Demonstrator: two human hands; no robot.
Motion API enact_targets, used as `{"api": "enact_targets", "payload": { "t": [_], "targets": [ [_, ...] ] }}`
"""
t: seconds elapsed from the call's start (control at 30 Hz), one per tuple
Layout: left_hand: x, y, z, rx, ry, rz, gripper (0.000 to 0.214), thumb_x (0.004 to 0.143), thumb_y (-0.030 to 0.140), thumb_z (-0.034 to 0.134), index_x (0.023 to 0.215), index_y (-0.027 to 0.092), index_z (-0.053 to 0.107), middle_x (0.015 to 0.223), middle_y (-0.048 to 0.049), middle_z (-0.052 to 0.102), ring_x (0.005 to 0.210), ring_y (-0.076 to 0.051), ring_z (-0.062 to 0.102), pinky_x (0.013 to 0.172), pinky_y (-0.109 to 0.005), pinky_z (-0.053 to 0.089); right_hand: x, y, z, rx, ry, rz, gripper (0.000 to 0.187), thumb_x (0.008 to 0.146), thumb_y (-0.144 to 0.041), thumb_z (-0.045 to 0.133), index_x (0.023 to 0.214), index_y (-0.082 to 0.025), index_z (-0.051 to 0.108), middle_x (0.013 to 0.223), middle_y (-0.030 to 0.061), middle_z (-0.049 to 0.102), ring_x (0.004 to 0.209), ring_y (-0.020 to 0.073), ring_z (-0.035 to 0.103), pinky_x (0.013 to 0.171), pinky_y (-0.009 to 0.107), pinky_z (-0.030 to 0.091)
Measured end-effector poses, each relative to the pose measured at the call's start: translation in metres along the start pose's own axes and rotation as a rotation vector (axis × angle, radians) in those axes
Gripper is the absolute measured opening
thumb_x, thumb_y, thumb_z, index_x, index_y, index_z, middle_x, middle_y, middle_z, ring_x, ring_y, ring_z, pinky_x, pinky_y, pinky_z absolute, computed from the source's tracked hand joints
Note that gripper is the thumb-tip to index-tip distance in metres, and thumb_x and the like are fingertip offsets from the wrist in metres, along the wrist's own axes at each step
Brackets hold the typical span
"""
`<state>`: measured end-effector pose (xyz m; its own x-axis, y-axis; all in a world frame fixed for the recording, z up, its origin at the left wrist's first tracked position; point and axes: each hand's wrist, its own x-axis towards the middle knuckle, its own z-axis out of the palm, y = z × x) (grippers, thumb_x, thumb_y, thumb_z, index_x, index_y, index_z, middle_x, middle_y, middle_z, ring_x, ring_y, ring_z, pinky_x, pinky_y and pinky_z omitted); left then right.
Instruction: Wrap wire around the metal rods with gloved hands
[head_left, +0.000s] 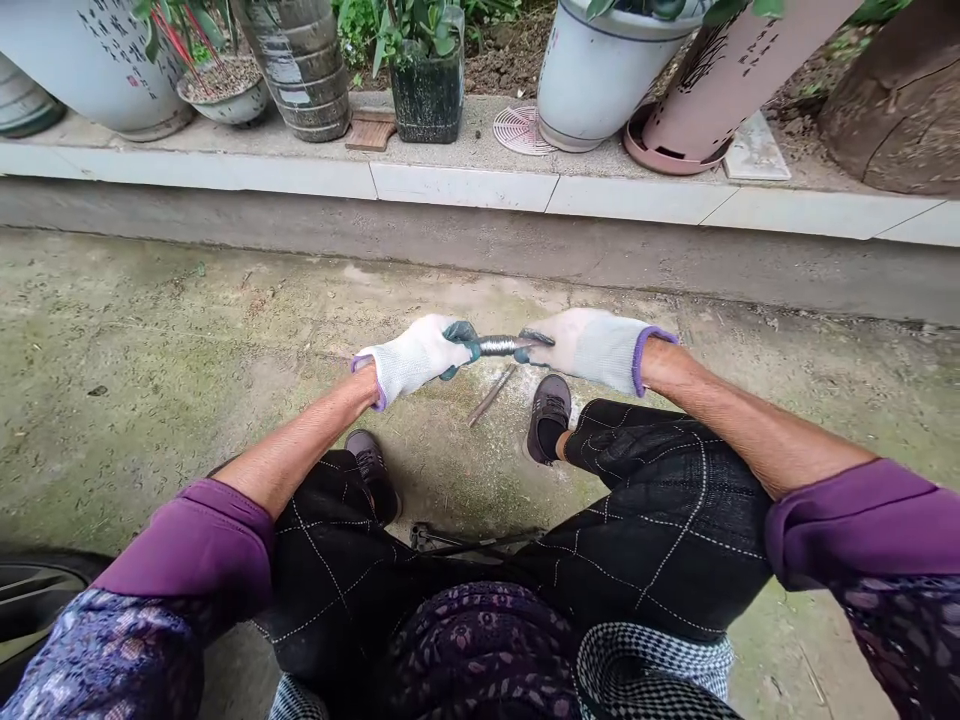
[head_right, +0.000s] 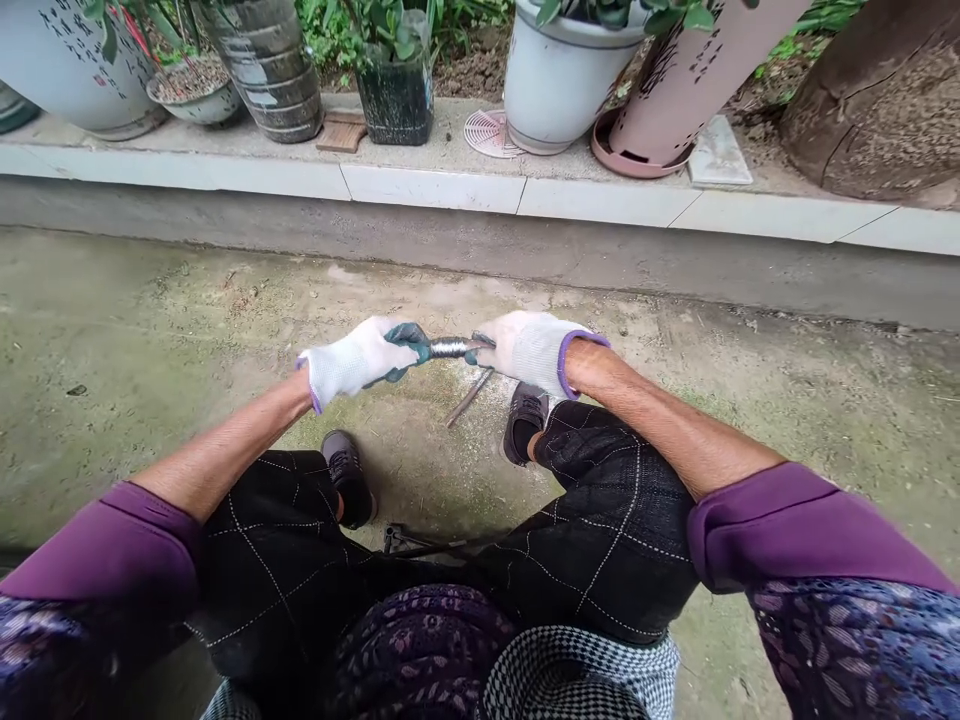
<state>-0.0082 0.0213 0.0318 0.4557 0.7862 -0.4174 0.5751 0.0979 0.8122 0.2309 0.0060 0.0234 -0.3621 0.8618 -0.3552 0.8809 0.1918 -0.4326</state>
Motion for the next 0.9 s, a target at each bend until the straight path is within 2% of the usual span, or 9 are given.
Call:
{"api": "enact_targets", "payload": {
  "t": [0.13,0.23,0.33,0.47,0.57,0.73,0.8,0.9],
  "targets": [
    [0.002,0.005,0.004,-0.323,0.103,0.006,0.008,0.088,0.021,0.063,0.092,0.015,0.067,0.048,0.009,0.045,0.033,-0.002,0.028,0.038,-0.02,0.018,-0.002,-0.009,-0.011,-0.076,0.178,0.087,0.032,0.091,-0.043,0.056,0.105,-0.02,0.073,0.085,0.0077,0.071,0.07,0.019,0.059,0.062,0.03,0.039],
    [0.001,0.007,0.007,-0.457,0.11,0.027,0.011,0.093,0.023,0.061,0.098,0.015,0.066,0.051,0.0083,0.051,0.031,-0.001,0.028,0.035,-0.02,0.018,-0.006,-0.016,-0.015,0.054,0.256,0.102,0.032,0.092,-0.041,0.056,0.106,-0.018,0.073,0.079,0.0057,0.068,0.066,0.016,0.055,0.058,0.028,0.039],
    [-0.001,0.008,0.008,-0.521,0.081,0.013,0.016,0.095,0.024,0.059,0.105,0.014,0.067,0.056,0.0062,0.057,0.03,-0.001,0.029,0.033,-0.02,0.019,-0.012,-0.024,-0.017,0.284,0.248,0.142,0.031,0.092,-0.041,0.058,0.105,-0.016,0.072,0.066,0.001,0.059,0.054,0.0113,0.047,0.049,0.025,0.037],
    [-0.001,0.005,0.002,-0.498,0.073,0.051,0.02,0.095,0.023,0.06,0.11,0.013,0.069,0.057,0.0056,0.058,0.032,-0.001,0.032,0.034,-0.019,0.021,-0.018,-0.032,-0.02,0.662,0.141,0.17,0.037,0.089,-0.045,0.067,0.108,-0.015,0.069,0.058,-0.0045,0.047,0.044,0.0061,0.037,0.038,0.02,0.03],
    [0.0,0.003,-0.005,-0.392,0.071,0.073,0.019,0.093,0.023,0.062,0.105,0.012,0.071,0.054,0.0052,0.056,0.034,-0.001,0.034,0.035,-0.018,0.023,-0.02,-0.033,-0.022,0.825,0.055,0.118,0.04,0.087,-0.046,0.071,0.108,-0.012,0.069,0.057,-0.0052,0.047,0.041,0.0049,0.035,0.035,0.019,0.029],
    [-0.006,0.006,-0.014,-0.148,0.08,0.097,0.013,0.089,0.02,0.062,0.085,0.011,0.07,0.05,0.0047,0.051,0.034,-0.002,0.032,0.036,-0.018,0.022,-0.022,-0.026,-0.021,0.823,-0.118,0.076,0.037,0.086,-0.042,0.069,0.106,-0.011,0.069,0.056,-0.0044,0.048,0.039,0.006,0.037,0.032,0.019,0.031],
    [-0.009,0.008,-0.018,-0.056,0.031,0.115,0.01,0.084,0.018,0.062,0.084,0.011,0.07,0.051,0.0043,0.053,0.036,-0.003,0.034,0.037,-0.018,0.023,-0.024,-0.022,-0.02,0.765,-0.195,0.049,0.039,0.083,-0.045,0.07,0.105,-0.012,0.07,0.056,-0.004,0.049,0.039,0.0066,0.037,0.032,0.02,0.032],
    [-0.006,0.003,-0.02,0.034,-0.052,0.18,0.014,0.075,0.015,0.063,0.085,0.012,0.073,0.063,0.0019,0.064,0.049,-0.005,0.049,0.047,-0.017,0.037,-0.026,-0.017,-0.019,0.612,-0.317,0.008,0.041,0.081,-0.05,0.07,0.102,-0.015,0.072,0.056,-0.0033,0.05,0.042,0.0076,0.038,0.035,0.022,0.034]
  ]
}}
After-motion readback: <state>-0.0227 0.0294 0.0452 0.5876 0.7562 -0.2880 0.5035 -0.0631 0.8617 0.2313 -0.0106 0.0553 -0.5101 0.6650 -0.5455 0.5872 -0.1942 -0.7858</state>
